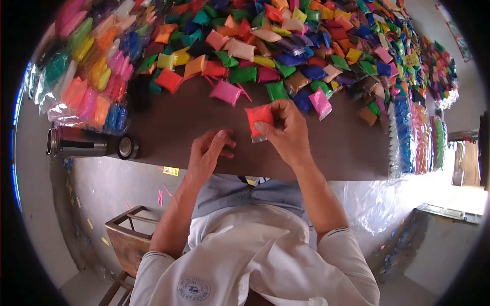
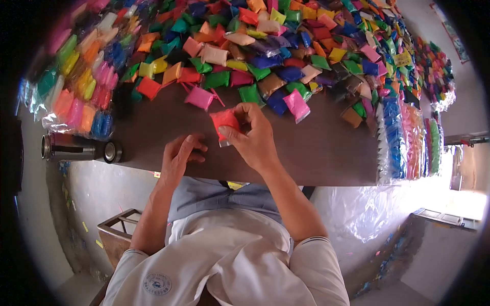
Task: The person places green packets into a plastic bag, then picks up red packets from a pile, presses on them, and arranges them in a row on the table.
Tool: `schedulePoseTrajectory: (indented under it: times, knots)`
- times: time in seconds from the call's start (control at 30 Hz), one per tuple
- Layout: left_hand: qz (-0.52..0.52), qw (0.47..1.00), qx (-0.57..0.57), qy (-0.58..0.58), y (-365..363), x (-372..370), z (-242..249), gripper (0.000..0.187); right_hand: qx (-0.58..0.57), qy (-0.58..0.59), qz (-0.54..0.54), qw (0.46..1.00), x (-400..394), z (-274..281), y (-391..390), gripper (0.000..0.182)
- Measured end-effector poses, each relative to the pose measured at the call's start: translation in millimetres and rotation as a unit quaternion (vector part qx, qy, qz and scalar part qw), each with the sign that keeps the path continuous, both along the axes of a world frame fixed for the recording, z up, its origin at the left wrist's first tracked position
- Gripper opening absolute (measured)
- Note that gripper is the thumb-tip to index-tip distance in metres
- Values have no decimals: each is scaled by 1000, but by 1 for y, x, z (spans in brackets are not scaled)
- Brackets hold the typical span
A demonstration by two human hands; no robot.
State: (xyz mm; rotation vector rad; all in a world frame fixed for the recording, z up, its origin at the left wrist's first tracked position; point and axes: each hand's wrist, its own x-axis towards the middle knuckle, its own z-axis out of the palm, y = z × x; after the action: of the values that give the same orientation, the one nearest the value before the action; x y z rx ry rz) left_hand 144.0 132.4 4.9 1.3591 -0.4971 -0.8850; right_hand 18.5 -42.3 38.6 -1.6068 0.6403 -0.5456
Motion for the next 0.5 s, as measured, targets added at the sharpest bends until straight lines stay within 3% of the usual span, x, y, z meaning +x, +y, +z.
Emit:
schedulePoseTrajectory:
  times: [0.17, 0.27, 0.5]
  knots:
    - [-29, 995, 31, -91, -7, -12, 3, 40, 77, -46, 67, 994, -6, -12, 23, 46]
    - [-45, 985, 20, -166, -6, -11, -1, 36, 196, -104, 71, 973, -5, -25, 33, 40]
    - [-55, 981, 10, -186, 1, -9, -7, 32, 200, -89, 106, 970, -11, -37, 41, 32]
